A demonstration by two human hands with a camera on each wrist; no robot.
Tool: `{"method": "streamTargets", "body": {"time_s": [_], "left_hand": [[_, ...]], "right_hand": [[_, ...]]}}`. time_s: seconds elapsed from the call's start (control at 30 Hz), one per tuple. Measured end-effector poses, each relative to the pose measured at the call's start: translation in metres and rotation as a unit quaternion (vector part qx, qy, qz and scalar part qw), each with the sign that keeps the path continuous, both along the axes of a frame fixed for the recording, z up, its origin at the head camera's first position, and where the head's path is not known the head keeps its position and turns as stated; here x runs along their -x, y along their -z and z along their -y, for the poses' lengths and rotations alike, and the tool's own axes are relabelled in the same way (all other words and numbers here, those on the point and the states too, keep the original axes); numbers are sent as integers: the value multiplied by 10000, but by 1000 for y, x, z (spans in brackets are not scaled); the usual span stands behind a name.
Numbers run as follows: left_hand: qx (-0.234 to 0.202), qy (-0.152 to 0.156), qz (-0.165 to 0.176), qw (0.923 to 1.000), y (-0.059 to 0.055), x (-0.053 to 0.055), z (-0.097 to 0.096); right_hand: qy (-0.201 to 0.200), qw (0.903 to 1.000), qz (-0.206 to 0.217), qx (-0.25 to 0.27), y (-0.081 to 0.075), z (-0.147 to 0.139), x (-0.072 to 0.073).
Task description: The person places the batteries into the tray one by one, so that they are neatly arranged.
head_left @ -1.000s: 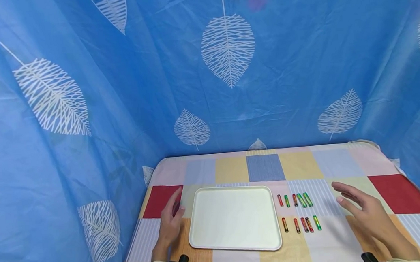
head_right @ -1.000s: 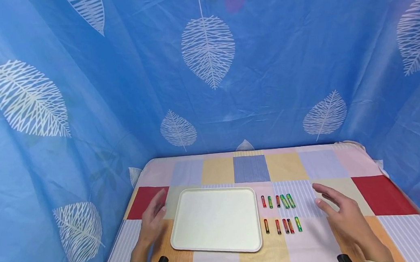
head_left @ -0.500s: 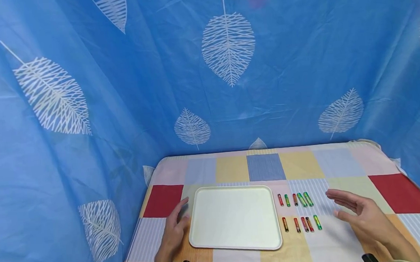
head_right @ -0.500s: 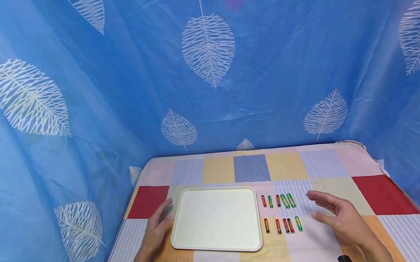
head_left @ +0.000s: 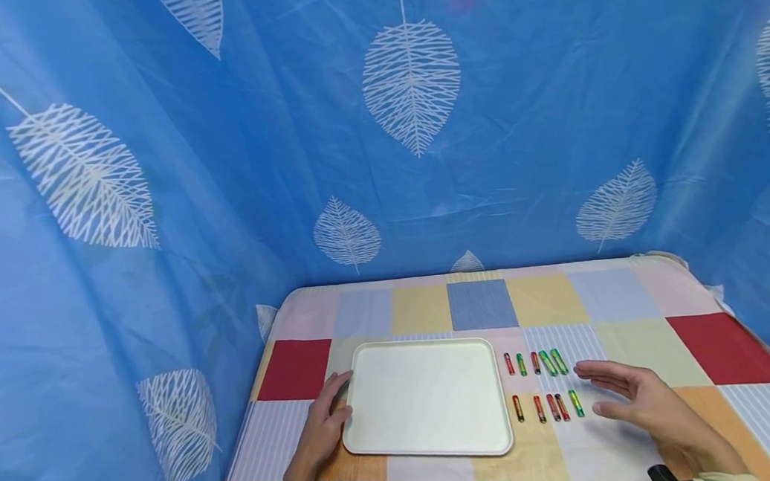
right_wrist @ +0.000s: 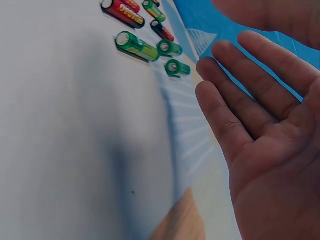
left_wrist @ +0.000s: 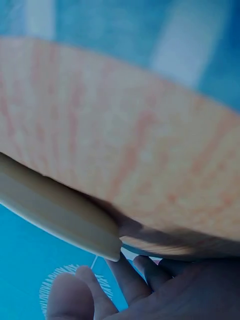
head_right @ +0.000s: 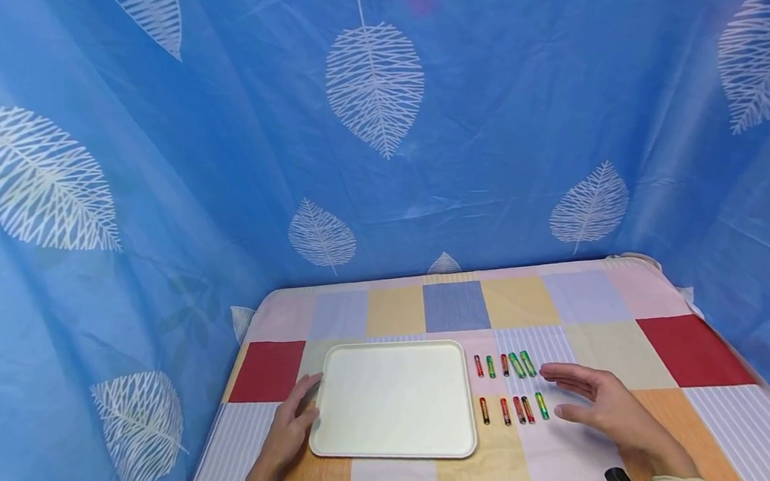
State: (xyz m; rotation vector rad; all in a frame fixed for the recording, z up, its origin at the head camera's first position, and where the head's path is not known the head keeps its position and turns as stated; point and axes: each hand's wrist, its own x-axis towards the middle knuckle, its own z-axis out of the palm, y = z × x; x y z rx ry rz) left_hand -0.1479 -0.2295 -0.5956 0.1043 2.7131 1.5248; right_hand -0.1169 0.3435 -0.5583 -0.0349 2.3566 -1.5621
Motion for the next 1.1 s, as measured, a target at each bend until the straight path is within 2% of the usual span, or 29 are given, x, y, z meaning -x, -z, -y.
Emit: {"method": "streamTargets", "body": {"time_s": [0.23,0.47,0.63,0.9,1.1], "left_hand": [[274,44,109,9996,0,-1,1],[541,-78,108,9984,-2,-3,4],[653,-46,16,9979,-1,-3,4],[468,61,-71,9989,0,-2,4],[444,28,-5,9990,0,-1,3]], "right_hand": [[-169,9973,-607,-389,9,6,2],[-185,9978,-549,-324,14,10,1],[-141,9984,-468,-292,17,12,2],[-100,9975,-578,-385,20,15,2],[-170,9950,-790,-579,20,17,1]]}}
